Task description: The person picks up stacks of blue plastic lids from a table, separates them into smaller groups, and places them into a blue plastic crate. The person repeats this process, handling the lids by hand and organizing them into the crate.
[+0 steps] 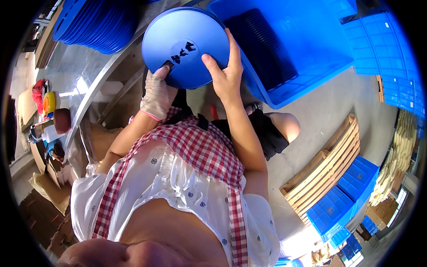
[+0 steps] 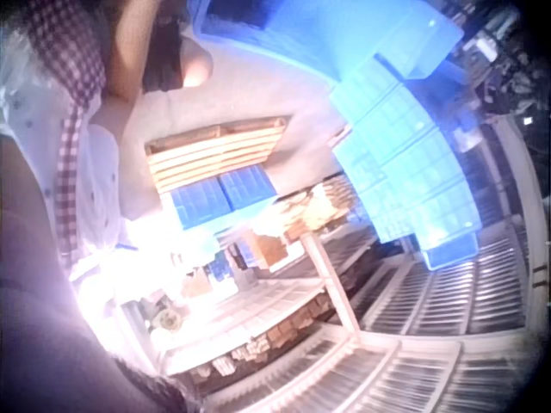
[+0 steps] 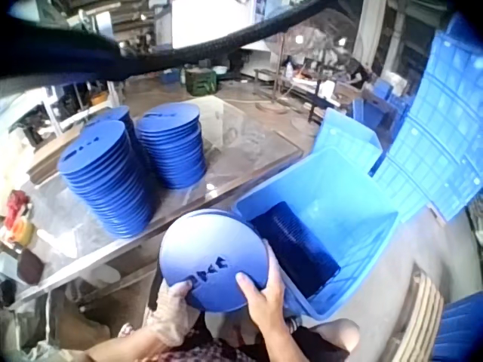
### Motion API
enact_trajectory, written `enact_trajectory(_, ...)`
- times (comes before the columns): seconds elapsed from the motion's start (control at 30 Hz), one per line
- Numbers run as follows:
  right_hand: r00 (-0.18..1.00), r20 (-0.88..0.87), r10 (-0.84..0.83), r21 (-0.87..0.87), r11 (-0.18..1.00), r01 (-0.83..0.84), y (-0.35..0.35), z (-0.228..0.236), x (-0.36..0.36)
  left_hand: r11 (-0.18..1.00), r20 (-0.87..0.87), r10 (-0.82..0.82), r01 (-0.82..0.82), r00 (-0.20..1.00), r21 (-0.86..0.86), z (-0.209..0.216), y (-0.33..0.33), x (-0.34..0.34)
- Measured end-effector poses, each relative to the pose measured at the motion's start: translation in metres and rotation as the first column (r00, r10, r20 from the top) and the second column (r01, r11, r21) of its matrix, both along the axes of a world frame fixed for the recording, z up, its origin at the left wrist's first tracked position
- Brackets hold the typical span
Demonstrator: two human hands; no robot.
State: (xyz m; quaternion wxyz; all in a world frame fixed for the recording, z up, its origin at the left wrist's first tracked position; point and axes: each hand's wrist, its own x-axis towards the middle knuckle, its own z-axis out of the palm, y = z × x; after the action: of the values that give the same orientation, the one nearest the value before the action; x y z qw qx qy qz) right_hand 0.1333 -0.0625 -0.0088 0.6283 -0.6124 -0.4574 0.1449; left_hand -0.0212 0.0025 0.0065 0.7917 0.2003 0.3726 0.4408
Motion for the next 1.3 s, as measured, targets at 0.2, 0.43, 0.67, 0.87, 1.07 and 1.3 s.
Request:
enact_trajectory(0.2, 0.994, 0.004, -0.114, -0.001, 0.994, 0.114, 0.002, -0.003, 0.007, 0.997, 0.044, 0.006, -0.003, 0.999, -0.072, -0.001, -0.001, 0.001)
enact_trajectory(0.43, 0.955, -0.262, 0.138, 0.006, 0.99, -0.142, -0.009, -0.008, 0.011, 0.992, -0.026, -0.039, 0.036, 0.999, -0.12, -0.007, 0.005, 0.002)
enact_trajectory(0.67, 0.983, -0.154, 0.096, -0.048, 0.993, -0.104, -0.012, -0.01, 0.004, 0.998, -0.084, -0.013, 0.018, 0.996, 0.056, -0.017, 0.001, 0.002)
enact_trajectory(0.87, 0.955, -0.28, 0.1, 0.051, 0.995, -0.09, -0.018, -0.024, 0.016, 0.992, -0.104, -0.122, 0.122, 0.987, -0.01, -0.005, 0.008, -0.001)
enact_trajectory(1.07, 0.932, -0.352, 0.088, 0.1, 0.993, -0.056, -0.035, -0.012, 0.033, 0.93, 0.033, -0.365, 0.366, 0.93, -0.021, -0.012, 0.026, -0.016)
enact_trajectory(1.3, 0.998, -0.019, 0.063, 0.079, 0.995, -0.061, -0.055, 0.013, 0.031, 0.835, -0.022, -0.542, 0.536, 0.84, -0.124, -0.021, 0.022, -0.004)
